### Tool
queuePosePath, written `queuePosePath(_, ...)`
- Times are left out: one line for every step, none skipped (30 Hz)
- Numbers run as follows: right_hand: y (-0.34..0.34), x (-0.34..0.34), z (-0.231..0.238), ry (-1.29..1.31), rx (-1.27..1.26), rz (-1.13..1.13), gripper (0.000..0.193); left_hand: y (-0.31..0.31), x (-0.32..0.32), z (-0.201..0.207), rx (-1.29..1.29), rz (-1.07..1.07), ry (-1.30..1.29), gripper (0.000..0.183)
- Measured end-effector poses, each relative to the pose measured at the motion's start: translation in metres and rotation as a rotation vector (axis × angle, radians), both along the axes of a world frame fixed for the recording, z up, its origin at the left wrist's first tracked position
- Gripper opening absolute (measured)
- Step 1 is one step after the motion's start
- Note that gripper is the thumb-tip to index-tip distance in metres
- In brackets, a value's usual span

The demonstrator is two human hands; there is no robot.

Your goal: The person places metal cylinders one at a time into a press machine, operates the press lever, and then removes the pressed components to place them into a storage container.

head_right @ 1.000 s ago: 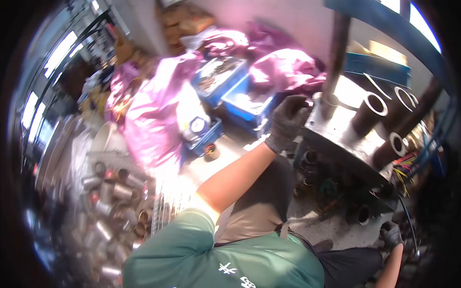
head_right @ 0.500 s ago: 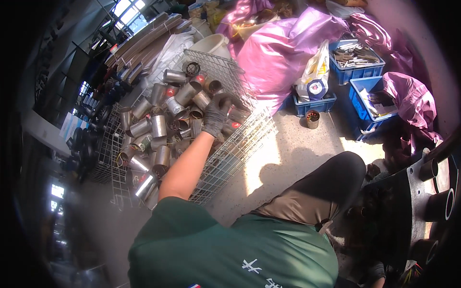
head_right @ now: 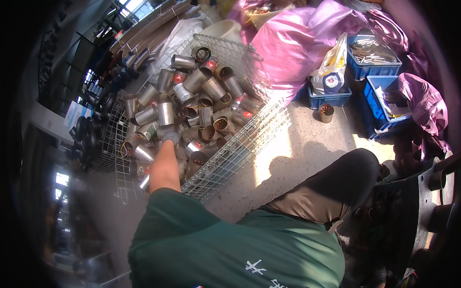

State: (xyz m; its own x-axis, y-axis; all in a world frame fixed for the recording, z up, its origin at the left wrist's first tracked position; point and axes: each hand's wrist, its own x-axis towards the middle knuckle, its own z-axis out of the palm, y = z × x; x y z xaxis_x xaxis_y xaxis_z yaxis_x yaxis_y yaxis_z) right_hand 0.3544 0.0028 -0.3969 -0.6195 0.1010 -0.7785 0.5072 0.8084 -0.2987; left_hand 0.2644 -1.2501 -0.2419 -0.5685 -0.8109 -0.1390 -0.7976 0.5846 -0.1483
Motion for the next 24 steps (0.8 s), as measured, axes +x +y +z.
queuePosePath(-0.001,0.000,0.003,0.002,0.008,-0.007,0.048,0.007,-0.010,-0.008,0.052,-0.017,-0.051,0.048)
queuePosePath(-0.002,0.002,0.006,0.010,0.014,-0.017,0.048,0.015,-0.020,-0.017,0.104,-0.035,-0.103,0.049)
queuePosePath(-0.003,0.002,0.009,0.012,0.015,-0.024,0.048,0.020,-0.028,-0.025,0.153,-0.052,-0.153,0.050)
queuePosePath(-0.002,0.003,0.014,0.019,0.021,-0.029,0.047,0.025,-0.036,-0.034,0.156,-0.133,-0.246,0.048)
queuePosePath(-0.001,0.004,0.020,0.025,0.027,-0.040,0.047,0.031,-0.044,-0.045,0.161,-0.216,-0.338,0.047)
queuePosePath(-0.003,0.002,0.023,0.032,0.025,-0.040,0.047,0.026,-0.045,-0.054,0.157,-0.292,-0.431,0.046)
queuePosePath(-0.005,0.001,0.027,0.037,0.024,-0.044,0.047,0.020,-0.042,-0.062,0.085,-0.595,-0.670,0.042)
queuePosePath(-0.007,-0.005,0.024,0.042,0.011,-0.038,0.046,0.009,-0.038,-0.070,0.063,-0.634,-0.709,0.041)
queuePosePath(-0.009,-0.009,0.020,0.048,-0.007,-0.034,0.046,-0.001,-0.033,-0.074,0.039,-0.670,-0.751,0.040)
queuePosePath(-0.009,-0.009,0.021,0.054,-0.008,-0.040,0.046,-0.003,-0.035,-0.083,0.023,-0.722,-0.788,0.039)
queuePosePath(-0.010,-0.008,0.022,0.064,-0.012,-0.044,0.046,-0.004,-0.036,-0.091,0.018,-0.792,-0.786,0.038)
queuePosePath(-0.009,-0.008,0.024,0.070,-0.013,-0.048,0.045,-0.003,-0.034,-0.098,0.129,-0.734,-0.699,0.037)
queuePosePath(-0.015,-0.020,0.008,0.078,-0.057,-0.025,0.045,-0.023,-0.014,-0.088,0.208,-0.637,-0.619,0.035)
queuePosePath(-0.010,-0.007,0.022,0.088,-0.024,-0.054,0.045,-0.001,-0.035,-0.106,0.340,-0.612,-0.522,0.034)
queuePosePath(-0.005,0.005,0.036,0.097,0.009,-0.079,0.045,0.024,-0.056,-0.122,0.244,-0.681,-0.625,0.030)
queuePosePath(-0.007,0.003,0.036,0.103,-0.003,-0.076,0.044,0.021,-0.051,-0.118,0.211,-0.761,-0.692,0.030)
queuePosePath(-0.009,0.001,0.037,0.113,-0.011,-0.077,0.044,0.017,-0.048,-0.116,0.178,-0.844,-0.759,0.030)
queuePosePath(-0.010,-0.001,0.040,0.123,-0.017,-0.074,0.044,0.014,-0.048,-0.115,0.147,-0.930,-0.825,0.030)
queuePosePath(-0.012,0.001,0.046,0.134,-0.011,-0.080,0.044,0.015,-0.056,-0.122,0.100,-1.066,-0.906,0.034)
queuePosePath(-0.013,0.005,0.054,0.143,-0.001,-0.090,0.043,0.017,-0.064,-0.132,0.073,-0.963,-0.806,0.033)
queuePosePath(-0.013,0.009,0.064,0.154,0.010,-0.098,0.043,0.020,-0.071,-0.143,0.050,-0.860,-0.705,0.032)
queuePosePath(-0.022,-0.019,0.029,0.162,-0.097,-0.048,0.043,-0.041,-0.029,-0.107,-0.082,-0.685,-0.626,0.032)
queuePosePath(-0.035,-0.032,-0.009,0.193,-0.208,-0.029,0.043,-0.084,-0.007,-0.050,-0.235,-0.549,-0.514,0.032)
queuePosePath(-0.035,-0.034,0.000,0.195,-0.194,-0.023,0.043,-0.081,-0.007,-0.065,-0.193,-0.438,-0.384,0.032)
